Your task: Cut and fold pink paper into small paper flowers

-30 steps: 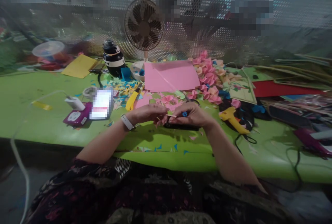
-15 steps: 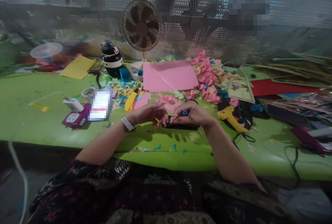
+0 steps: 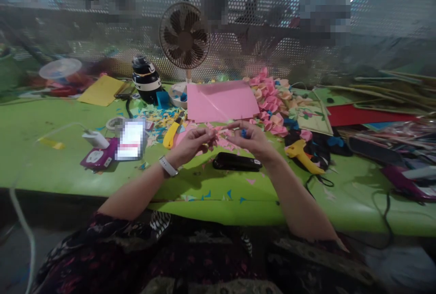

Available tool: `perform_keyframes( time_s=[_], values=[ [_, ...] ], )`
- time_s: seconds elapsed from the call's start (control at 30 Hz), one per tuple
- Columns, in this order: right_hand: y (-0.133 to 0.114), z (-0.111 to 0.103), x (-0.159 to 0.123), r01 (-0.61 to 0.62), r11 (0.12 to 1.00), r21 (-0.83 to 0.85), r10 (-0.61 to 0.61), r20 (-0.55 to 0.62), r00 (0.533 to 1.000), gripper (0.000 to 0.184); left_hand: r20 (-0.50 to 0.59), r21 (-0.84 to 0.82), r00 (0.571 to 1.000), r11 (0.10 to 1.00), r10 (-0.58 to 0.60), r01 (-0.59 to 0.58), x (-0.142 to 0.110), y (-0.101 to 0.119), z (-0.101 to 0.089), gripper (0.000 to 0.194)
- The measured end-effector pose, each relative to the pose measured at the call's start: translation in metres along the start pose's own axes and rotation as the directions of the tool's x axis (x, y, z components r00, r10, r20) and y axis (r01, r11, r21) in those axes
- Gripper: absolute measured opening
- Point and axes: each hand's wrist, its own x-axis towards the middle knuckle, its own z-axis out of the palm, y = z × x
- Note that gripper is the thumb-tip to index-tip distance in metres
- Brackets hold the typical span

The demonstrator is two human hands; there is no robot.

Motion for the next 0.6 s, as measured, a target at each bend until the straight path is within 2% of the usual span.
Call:
perform_keyframes(
  time_s=[0.07, 0.17, 0.27, 0.4, 0.6],
  values=[
    [0.003, 0.001, 0.003, 0.015, 1.000, 0.024, -0.011, -0.138, 0.990, 0.031, -0.160, 0.064, 0.980, 0.992, 0.116, -0.107, 0.003, -0.005, 0.002, 0.041],
    [0.007, 0.006, 0.007, 0.016, 1.000, 0.000, -0.016, -0.218, 0.976, 0.032, -0.256, 0.160, 0.943, 0.972, 0.212, -0.175, 0.004, -0.010, 0.005, 0.044],
    [0.011, 0.014, 0.009, -0.007, 1.000, -0.024, 0.002, -0.211, 0.978, 0.037, -0.222, 0.205, 0.948, 0.961, 0.229, -0.184, 0.000, -0.014, 0.011, 0.043],
    [0.016, 0.023, 0.010, 0.021, 0.999, 0.028, -0.014, -0.234, 0.972, 0.038, -0.156, 0.228, 0.969, 0.961, 0.193, -0.155, -0.004, -0.019, 0.018, 0.045],
    [0.017, 0.019, 0.010, 0.020, 0.998, 0.062, -0.002, -0.280, 0.960, 0.033, -0.107, 0.189, 0.985, 0.975, 0.136, -0.114, -0.005, -0.021, 0.016, 0.037]
  ],
)
